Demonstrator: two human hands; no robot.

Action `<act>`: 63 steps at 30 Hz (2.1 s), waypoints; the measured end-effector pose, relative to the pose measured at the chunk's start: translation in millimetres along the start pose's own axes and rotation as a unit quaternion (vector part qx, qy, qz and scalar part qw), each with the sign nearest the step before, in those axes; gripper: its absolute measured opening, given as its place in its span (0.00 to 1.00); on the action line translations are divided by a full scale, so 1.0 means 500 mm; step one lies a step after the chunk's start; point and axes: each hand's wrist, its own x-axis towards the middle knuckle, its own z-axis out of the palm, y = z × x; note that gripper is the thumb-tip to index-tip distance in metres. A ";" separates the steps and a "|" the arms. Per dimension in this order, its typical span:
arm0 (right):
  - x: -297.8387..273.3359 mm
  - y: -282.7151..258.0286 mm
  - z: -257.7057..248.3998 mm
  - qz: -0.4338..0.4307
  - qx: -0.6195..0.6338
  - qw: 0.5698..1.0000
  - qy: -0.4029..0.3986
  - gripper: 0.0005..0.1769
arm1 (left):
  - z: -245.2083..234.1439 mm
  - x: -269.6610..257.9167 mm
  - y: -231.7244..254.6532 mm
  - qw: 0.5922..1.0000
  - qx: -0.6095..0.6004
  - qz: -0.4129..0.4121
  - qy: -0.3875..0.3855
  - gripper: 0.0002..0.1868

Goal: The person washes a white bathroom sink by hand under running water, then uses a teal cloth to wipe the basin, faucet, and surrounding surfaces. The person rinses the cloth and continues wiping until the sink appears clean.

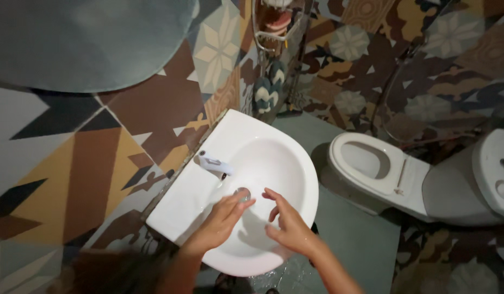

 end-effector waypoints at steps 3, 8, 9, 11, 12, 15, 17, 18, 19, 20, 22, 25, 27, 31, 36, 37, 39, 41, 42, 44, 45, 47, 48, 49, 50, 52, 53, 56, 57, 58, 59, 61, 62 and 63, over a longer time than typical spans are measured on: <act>0.020 -0.068 0.013 -0.010 -0.011 1.000 -0.002 0.61 | 0.005 0.039 0.055 0.994 0.075 0.074 -0.031 0.28; 0.057 -0.109 0.038 0.013 0.012 0.997 0.077 0.39 | -0.024 0.079 0.100 0.978 -0.187 0.029 -0.092 0.29; 0.060 -0.108 0.037 0.015 0.023 0.994 0.103 0.28 | -0.033 0.080 0.102 0.967 -0.239 0.018 -0.080 0.29; 0.061 -0.104 0.029 0.037 0.012 0.991 0.128 0.19 | -0.048 0.078 0.099 0.990 -0.142 0.004 -0.004 0.27; 0.061 -0.103 0.022 0.049 0.007 0.989 0.141 0.15 | -0.052 0.075 0.095 0.995 -0.093 -0.003 0.034 0.26; 0.055 -0.101 0.007 0.051 0.126 0.984 0.112 0.16 | -0.048 0.058 0.076 0.989 -0.051 -0.125 0.065 0.26; 0.055 -0.105 0.006 0.050 0.162 0.981 0.097 0.20 | -0.041 0.051 0.061 0.956 -0.201 -0.214 -0.003 0.24; 0.054 -0.107 0.007 0.049 0.181 0.978 0.090 0.22 | -0.038 0.049 0.053 0.926 -0.274 -0.257 -0.037 0.23; 0.053 -0.109 0.009 0.059 0.184 0.976 0.100 0.24 | -0.036 0.050 0.046 0.937 -0.257 -0.233 -0.031 0.21; 0.052 -0.109 0.010 0.069 0.188 0.974 0.110 0.25 | -0.034 0.052 0.040 0.948 -0.241 -0.208 -0.026 0.19; 0.048 -0.103 0.010 0.079 0.217 0.967 0.110 0.26 | -0.032 0.062 0.033 0.962 -0.218 -0.163 -0.006 0.17; 0.041 -0.083 0.013 0.079 0.288 0.951 0.083 0.26 | -0.031 0.074 0.036 0.981 -0.165 -0.101 0.030 0.16; 0.043 -0.068 0.018 0.076 0.333 0.938 0.065 0.24 | -0.026 0.076 0.048 0.993 -0.086 -0.063 0.043 0.17; 0.052 -0.049 0.027 0.091 0.323 0.939 0.079 0.24 | -0.011 0.072 0.084 0.998 0.004 -0.048 0.048 0.16; 0.054 -0.050 0.032 0.181 0.487 0.843 0.136 0.30 | 0.008 0.081 0.116 0.968 0.138 0.041 0.205 0.08; 0.059 -0.050 0.033 0.167 0.526 0.823 0.135 0.29 | 0.014 0.083 0.121 0.973 0.130 0.069 0.178 0.09; 0.071 -0.051 0.039 0.139 0.600 0.777 0.133 0.32 | 0.028 0.082 0.132 0.978 0.113 0.122 0.122 0.09; 0.098 -0.053 0.044 0.106 0.581 0.783 0.198 0.27 | 0.040 0.075 0.145 0.988 0.100 0.078 0.090 0.12; 0.111 -0.055 0.046 0.089 0.570 0.784 0.231 0.25 | 0.043 0.069 0.153 0.991 0.094 0.057 0.073 0.14; 0.128 -0.066 0.047 0.058 0.546 0.784 0.289 0.24 | 0.049 0.053 0.167 0.968 0.170 0.156 0.099 0.22; 0.135 -0.074 0.045 0.041 0.533 0.783 0.318 0.24 | 0.050 0.048 0.173 0.950 0.207 0.206 0.112 0.26; 0.142 -0.096 0.043 0.050 0.522 0.784 0.333 0.25 | 0.053 0.038 0.176 0.888 0.353 0.272 0.116 0.37; 0.140 -0.109 0.045 0.054 0.516 0.784 0.340 0.25 | 0.056 0.033 0.173 0.847 0.422 0.302 0.116 0.43; 0.138 -0.123 0.051 0.041 0.485 0.803 0.343 0.25 | 0.058 0.033 0.166 0.866 0.388 0.294 0.118 0.44; 0.136 -0.138 0.057 0.027 0.454 0.821 0.345 0.24 | 0.061 0.037 0.157 0.883 0.353 0.286 0.119 0.45; 0.137 -0.167 0.068 0.003 0.397 0.848 0.351 0.24 | 0.067 0.053 0.135 0.926 0.269 0.241 0.111 0.44; 0.139 -0.180 0.070 -0.007 0.372 0.857 0.357 0.24 | 0.071 0.065 0.124 0.949 0.218 0.204 0.101 0.42; 0.143 -0.201 0.070 -0.050 0.328 0.862 0.383 0.23 | 0.083 0.091 0.096 0.970 0.180 0.134 0.095 0.35; 0.146 -0.203 0.069 -0.066 0.319 0.860 0.392 0.23 | 0.086 0.101 0.090 0.970 0.188 0.118 0.099 0.31; 0.151 -0.203 0.066 -0.067 0.329 0.850 0.406 0.21 | 0.088 0.109 0.084 0.972 0.193 0.099 0.092 0.26; 0.156 -0.200 0.063 -0.067 0.339 0.839 0.419 0.19 | 0.089 0.116 0.078 0.973 0.198 0.080 0.084 0.21; 0.167 -0.189 0.058 -0.084 0.385 0.816 0.422 0.14 | 0.089 0.128 0.070 0.975 0.194 0.066 0.085 0.12; 0.173 -0.182 0.056 -0.102 0.419 0.803 0.412 0.11 | 0.087 0.135 0.065 0.976 0.185 0.071 0.093 0.09; 0.177 -0.174 0.054 -0.120 0.454 0.787 0.400 0.09 | 0.084 0.140 0.061 0.976 0.176 0.076 0.102 0.07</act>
